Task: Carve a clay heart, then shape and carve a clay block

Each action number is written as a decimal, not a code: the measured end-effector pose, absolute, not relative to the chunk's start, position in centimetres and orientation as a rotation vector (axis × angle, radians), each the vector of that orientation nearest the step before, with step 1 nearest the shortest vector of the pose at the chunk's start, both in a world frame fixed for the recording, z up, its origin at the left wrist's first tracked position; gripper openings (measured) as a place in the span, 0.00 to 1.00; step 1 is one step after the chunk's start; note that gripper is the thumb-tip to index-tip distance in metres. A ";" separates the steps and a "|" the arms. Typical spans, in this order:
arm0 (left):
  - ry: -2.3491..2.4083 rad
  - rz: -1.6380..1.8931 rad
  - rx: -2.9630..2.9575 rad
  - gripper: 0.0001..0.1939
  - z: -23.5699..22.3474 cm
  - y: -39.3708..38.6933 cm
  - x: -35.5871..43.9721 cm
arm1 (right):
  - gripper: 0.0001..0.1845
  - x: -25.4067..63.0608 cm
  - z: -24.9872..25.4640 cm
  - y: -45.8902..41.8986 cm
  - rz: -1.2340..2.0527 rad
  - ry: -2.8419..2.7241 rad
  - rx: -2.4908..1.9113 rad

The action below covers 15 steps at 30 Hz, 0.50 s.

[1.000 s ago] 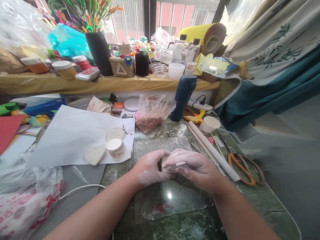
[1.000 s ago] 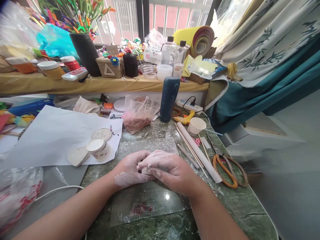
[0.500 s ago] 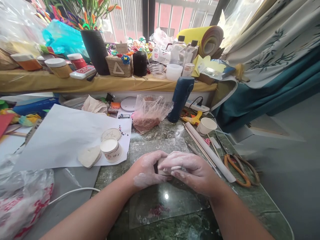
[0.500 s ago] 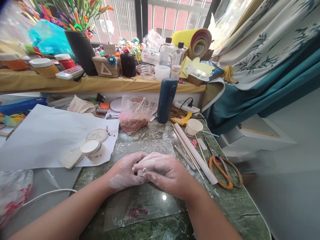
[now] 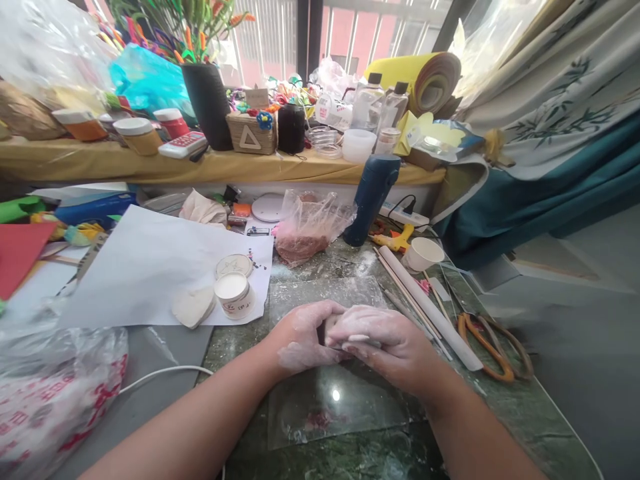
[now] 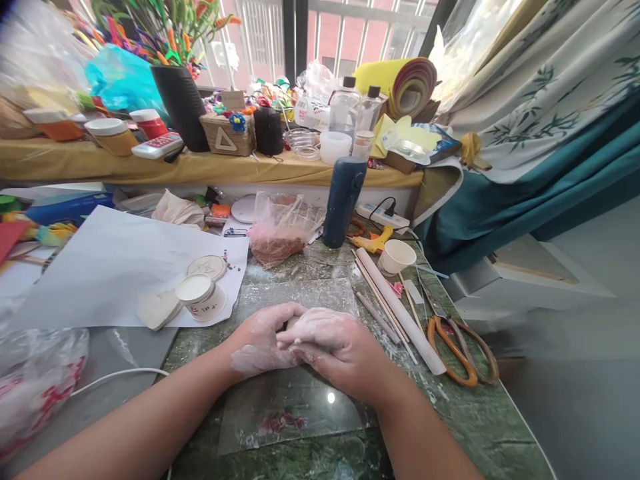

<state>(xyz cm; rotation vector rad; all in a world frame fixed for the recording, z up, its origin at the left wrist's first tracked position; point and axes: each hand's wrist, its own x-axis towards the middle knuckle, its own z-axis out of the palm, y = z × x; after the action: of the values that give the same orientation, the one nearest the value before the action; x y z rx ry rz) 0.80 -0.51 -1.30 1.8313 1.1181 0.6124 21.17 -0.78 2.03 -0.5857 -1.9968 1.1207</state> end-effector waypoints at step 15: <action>1.130 0.607 1.850 0.26 -1.4 -0.5 0.8 | 0.09 21.3 2.0 -0.8 1.057 -1.754 -0.568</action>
<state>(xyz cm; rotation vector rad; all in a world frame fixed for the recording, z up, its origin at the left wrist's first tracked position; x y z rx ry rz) 0.80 -0.51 -1.44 1.8501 1.1296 0.6073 21.33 -0.81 2.02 -0.5682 -1.7544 1.0572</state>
